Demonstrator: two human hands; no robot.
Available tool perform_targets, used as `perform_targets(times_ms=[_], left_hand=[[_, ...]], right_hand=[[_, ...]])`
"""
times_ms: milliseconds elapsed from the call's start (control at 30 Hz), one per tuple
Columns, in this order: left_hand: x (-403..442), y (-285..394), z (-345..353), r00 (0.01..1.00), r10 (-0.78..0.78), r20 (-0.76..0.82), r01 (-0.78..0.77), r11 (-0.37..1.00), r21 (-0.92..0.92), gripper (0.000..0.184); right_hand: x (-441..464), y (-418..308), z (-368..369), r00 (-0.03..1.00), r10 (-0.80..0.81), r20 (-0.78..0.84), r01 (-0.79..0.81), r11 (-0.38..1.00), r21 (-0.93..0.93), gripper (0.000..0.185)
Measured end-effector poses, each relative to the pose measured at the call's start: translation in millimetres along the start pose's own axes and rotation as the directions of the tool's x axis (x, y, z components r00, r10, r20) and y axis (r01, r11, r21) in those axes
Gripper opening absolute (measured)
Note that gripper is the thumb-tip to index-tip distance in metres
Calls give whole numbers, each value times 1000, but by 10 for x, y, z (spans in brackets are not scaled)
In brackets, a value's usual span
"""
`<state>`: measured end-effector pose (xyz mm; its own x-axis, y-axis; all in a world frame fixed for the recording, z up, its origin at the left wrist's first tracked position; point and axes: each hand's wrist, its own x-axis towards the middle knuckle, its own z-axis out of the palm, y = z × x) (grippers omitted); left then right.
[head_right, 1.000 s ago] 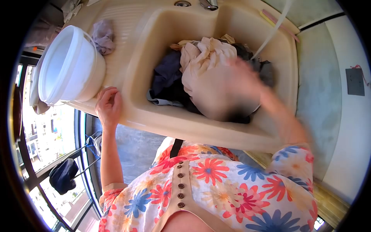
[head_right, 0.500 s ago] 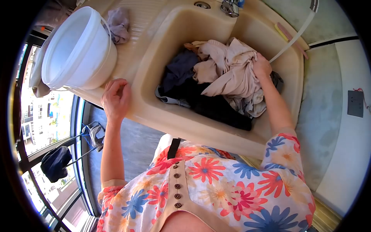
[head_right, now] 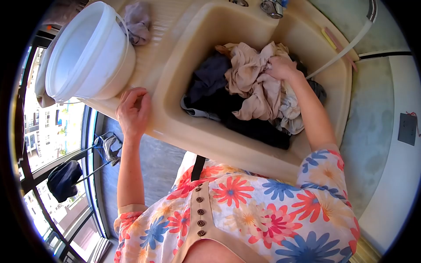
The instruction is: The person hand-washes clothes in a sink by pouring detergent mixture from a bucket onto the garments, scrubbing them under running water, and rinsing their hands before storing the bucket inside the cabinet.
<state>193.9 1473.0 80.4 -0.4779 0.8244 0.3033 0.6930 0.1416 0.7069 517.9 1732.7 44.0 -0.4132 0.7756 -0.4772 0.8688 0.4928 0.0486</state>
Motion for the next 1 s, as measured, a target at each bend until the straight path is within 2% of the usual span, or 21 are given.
perform_targets(times_ms=[67,133,200,267,367,467,567,600,633,700,833,900,933,967,1000], left_hand=[[9,19,-4,1000,-5,2,5,1000,7,6],[8,20,-9,1000,-18,8,18,1000,6,5],[12,32,-13,1000,-16,3,16,1000,1,5],[15,47,-15,1000,6,-11,-6,1000,-7,5],[0,24,-19,1000,9,-5,-9,1000,6,5],[-7,5,-14,999,29,-17,-29,1000,-6,5],[-9,9,-25,1000,15,-11,-15,1000,-2,5],[-6,18,-29,1000,20,-15,-19,1000,11,5],[-8,29,-25,1000,25,-16,-24,999,23,5],[-17,28,-13,999,30,-13,-30,999,36,5],[-35,-8,2,999,35,-14,-35,999,24,5],[-33,-16,5,999,42,-17,-42,999,15,5],[-28,-17,5,999,45,-17,-45,999,15,5],[-23,-10,2,999,47,-16,-47,999,14,5],[-22,-8,1,999,34,-11,-34,999,14,5]], right_hand=[[-337,-344,-355,979,-50,-198,55,998,19,47],[-343,-563,46,823,-242,-514,337,936,98,58],[-434,-923,476,807,-413,-421,458,889,5,69],[-361,-1126,1087,839,-361,-408,318,933,-170,65],[-181,-1091,981,910,-287,-298,291,956,-31,57],[-59,-889,1015,898,-220,-380,329,911,250,44],[-299,-651,700,937,-73,-342,217,889,403,31],[-451,-531,471,968,31,-251,155,711,686,26],[-593,-396,279,986,103,-128,68,452,889,21],[-698,-164,172,971,83,-223,207,162,965,19],[-1119,33,-427,948,55,-315,307,117,945,20],[-1277,127,-568,947,59,-315,301,170,938,18],[-1236,277,-485,960,93,-264,249,152,957,28],[-1190,367,-393,983,53,-175,115,564,818,33],[-1144,419,-303,996,54,-76,-9,865,502,37]])
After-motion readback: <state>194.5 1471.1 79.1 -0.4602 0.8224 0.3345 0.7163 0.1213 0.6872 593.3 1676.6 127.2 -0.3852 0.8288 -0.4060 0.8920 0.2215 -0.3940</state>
